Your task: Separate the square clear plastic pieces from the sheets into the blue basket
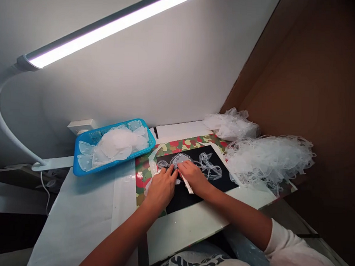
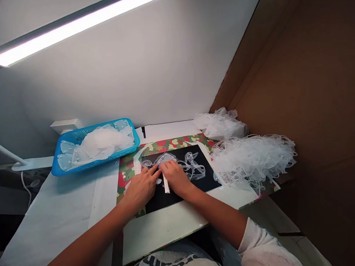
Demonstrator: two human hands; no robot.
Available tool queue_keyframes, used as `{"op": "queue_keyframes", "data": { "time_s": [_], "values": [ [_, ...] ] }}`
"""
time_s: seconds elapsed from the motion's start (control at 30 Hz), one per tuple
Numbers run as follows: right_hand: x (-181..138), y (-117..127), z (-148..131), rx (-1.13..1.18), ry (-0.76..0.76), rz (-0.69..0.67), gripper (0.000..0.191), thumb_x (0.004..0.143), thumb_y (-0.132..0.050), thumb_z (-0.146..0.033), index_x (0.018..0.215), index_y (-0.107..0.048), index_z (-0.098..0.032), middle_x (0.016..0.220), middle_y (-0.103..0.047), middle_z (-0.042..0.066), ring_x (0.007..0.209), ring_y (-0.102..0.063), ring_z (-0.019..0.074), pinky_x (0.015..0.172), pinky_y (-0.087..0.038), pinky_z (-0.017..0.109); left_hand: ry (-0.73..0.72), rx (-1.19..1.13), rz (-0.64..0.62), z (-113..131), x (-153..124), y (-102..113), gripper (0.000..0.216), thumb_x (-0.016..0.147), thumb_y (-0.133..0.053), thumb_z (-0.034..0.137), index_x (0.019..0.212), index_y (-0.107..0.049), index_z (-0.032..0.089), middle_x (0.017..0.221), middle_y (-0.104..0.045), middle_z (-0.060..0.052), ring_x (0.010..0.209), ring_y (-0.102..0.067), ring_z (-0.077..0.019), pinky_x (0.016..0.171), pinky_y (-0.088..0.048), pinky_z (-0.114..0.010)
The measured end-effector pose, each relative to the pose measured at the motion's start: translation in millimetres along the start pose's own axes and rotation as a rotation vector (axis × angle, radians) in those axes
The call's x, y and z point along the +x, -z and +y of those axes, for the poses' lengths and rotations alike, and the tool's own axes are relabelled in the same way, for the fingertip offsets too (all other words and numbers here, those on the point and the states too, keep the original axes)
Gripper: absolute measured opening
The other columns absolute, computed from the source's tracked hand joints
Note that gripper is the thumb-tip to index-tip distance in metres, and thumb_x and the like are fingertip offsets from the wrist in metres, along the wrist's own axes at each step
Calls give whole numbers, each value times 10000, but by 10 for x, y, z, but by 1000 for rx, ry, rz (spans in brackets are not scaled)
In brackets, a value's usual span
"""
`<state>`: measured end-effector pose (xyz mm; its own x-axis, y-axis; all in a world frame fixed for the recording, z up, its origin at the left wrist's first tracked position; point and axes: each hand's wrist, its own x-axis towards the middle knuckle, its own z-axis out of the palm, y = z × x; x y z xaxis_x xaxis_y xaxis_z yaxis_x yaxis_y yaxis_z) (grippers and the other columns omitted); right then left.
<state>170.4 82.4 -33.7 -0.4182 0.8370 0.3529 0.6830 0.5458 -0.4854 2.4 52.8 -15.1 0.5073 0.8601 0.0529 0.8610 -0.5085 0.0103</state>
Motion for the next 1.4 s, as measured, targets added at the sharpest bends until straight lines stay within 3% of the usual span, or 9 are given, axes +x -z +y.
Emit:
{"op": "queue_keyframes", "data": {
  "time_s": [0.13, 0.23, 0.3, 0.43, 0.6, 0.7, 1.0, 1.2, 1.4],
  "values": [
    [77, 349, 369, 152, -225, 254, 145, 920, -470, -236, 894, -611, -218, 867, -681, 56, 778, -607, 208, 742, -470, 344, 32, -23, -12, 29, -3, -3, 486, 866, -427, 72, 1321, -566, 176, 1445, -502, -131, 1020, -582, -299, 733, -506, -385],
    [88, 711, 748, 226, -468, 670, 185, 835, -569, -322, 684, -529, -223, 816, -690, 45, 749, -602, 204, 757, -482, 359, 38, -56, -24, 20, 5, -1, 502, 842, -437, 50, 1302, -584, 186, 1442, -509, -125, 1021, -593, -304, 717, -508, -378],
    [65, 855, 870, 384, -573, 771, 262, 771, -638, -366, 623, -471, -229, 755, -681, 38, 744, -612, 210, 763, -497, 376, 54, -132, -25, -26, 19, 31, 512, 816, -461, 38, 1277, -606, 206, 1435, -521, -108, 1028, -599, -297, 722, -506, -367],
    [-7, 863, 607, 803, -535, 531, 325, 725, -710, -402, 625, -458, -224, 803, -711, 33, 809, -657, 221, 784, -520, 383, 184, -516, 62, -186, 62, 198, 330, 807, -551, 142, 1083, -706, 237, 1226, -675, -67, 989, -629, -255, 734, -482, -308],
    [-163, 731, -197, 608, -250, 211, 201, 881, -584, -341, 715, -572, -227, 1056, -727, 39, 920, -662, 216, 821, -490, 352, 446, -1460, -127, -279, 92, 312, 516, 825, -569, 590, 1036, -714, 142, 787, -724, -88, 523, -541, -138, 480, -360, -237],
    [-275, 656, -492, 512, -83, -92, 123, 890, -559, -297, 908, -668, -243, 1026, -728, 39, 881, -657, 209, 804, -482, 337, 489, -1636, -197, -243, 67, 224, 531, 721, -681, 615, 886, -728, 113, 629, -658, -52, 450, -468, -101, 446, -317, -225],
    [-247, 476, -56, 825, -462, 11, 258, 808, -644, -358, 663, -503, -197, 968, -671, 31, 810, -572, 167, 713, -408, 296, 409, -1307, -19, -210, -98, 149, 316, 712, -747, 428, 887, -740, 165, 877, -731, -73, 787, -647, -204, 673, -447, -272],
    [-332, 419, -15, 713, -438, -76, 225, 817, -612, -343, 676, -510, -201, 938, -672, 26, 785, -564, 172, 694, -397, 305, 305, -552, -45, -18, -31, 140, 217, 785, -684, 433, 954, -739, 307, 981, -671, -11, 829, -636, -211, 610, -373, -275],
    [-418, 425, 38, 749, -445, -75, 218, 830, -601, -347, 694, -506, -205, 995, -682, 34, 854, -580, 190, 743, -407, 320, 163, -303, -59, 187, 94, 145, 167, 848, -638, 396, 946, -659, 262, 1049, -615, -12, 772, -635, -169, 530, -286, -265]
  ]
}}
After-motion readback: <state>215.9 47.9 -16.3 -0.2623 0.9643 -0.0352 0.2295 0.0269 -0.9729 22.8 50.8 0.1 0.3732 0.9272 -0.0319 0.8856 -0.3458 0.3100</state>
